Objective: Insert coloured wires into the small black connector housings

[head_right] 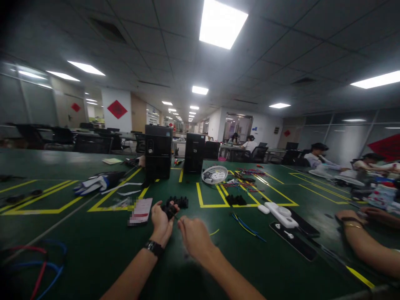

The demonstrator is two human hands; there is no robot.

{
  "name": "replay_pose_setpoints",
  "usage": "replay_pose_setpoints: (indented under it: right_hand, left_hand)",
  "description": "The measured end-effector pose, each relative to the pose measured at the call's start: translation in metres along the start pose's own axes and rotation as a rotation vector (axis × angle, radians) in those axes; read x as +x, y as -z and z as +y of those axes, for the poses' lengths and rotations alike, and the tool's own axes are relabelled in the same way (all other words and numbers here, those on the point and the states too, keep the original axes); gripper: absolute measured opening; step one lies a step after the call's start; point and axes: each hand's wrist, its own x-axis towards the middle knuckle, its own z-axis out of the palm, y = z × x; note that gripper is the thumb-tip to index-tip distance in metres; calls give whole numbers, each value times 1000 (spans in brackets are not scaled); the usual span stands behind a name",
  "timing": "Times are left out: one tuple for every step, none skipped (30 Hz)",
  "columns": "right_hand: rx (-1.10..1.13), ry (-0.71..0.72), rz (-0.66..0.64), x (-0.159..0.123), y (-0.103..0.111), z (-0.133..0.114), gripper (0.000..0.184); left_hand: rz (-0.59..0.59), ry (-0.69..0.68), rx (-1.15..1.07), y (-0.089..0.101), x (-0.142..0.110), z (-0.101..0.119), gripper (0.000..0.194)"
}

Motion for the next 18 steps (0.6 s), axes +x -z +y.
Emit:
replay_pose_setpoints:
  right_hand:
    - [12, 6, 15, 1, 0, -2, 27]
    - [27, 17, 29, 2, -1, -3, 28]
    - [43, 28, 38, 3, -2, -5, 29]
    - [54, 37, 40, 3, -4, -7, 29]
    - [58, 42, 35, 4, -6, -9, 29]
    - [54, 40, 23, 4, -7, -12, 27]
    - [46, 34, 12, 5, -7, -14, 26]
    - [38, 30, 3, 5, -5, -16, 26]
    - [37, 29, 5, 6, 0, -18, 27]
    - [48, 29, 24, 6, 7, -19, 28]
    - [73, 28, 60, 6, 15, -19, 30]
    - [109, 25, 106, 5, 22, -17, 32]
    - [148, 19, 153, 4, 29, -13, 34]
    - [182, 9, 185, 1, 33, -9, 35]
    - [211, 1, 191, -1, 34, -4, 35]
    - [234, -1, 166, -4, 34, 1, 35]
    - [256, 4, 128, -5, 32, 3, 35]
    - [276, 17, 91, -4, 31, 3, 34]
  left_hand:
    - [-25, -38, -12, 0, 1, 2, 30]
    - [-60, -97, -22, 1, 2, 4, 30]
    - [-94, -160, -27, 1, 3, 6, 31]
    - [-116, -213, -26, 1, 4, 7, 31]
    - [-118, -248, -19, 1, 4, 8, 33]
    - [-103, -260, -9, 2, 4, 9, 34]
    - [-81, -254, 3, 3, 4, 9, 34]
    - [-65, -239, 20, 4, 5, 9, 34]
    - [-64, -228, 40, 6, 7, 9, 33]
    - [-68, -225, 56, 8, 10, 10, 31]
    - [-66, -221, 59, 11, 14, 12, 28]
    - [-56, -213, 51, 14, 19, 15, 26]
    - [-34, -199, 33, 17, 24, 19, 25]
    - [-6, -178, 12, 20, 30, 24, 25]
    - [17, -150, -5, 22, 34, 27, 24]
    - [21, -116, -9, 24, 36, 28, 24]
    - [1, -81, 1, 25, 36, 28, 24]
    - [-33, -46, 21, 25, 33, 24, 23]
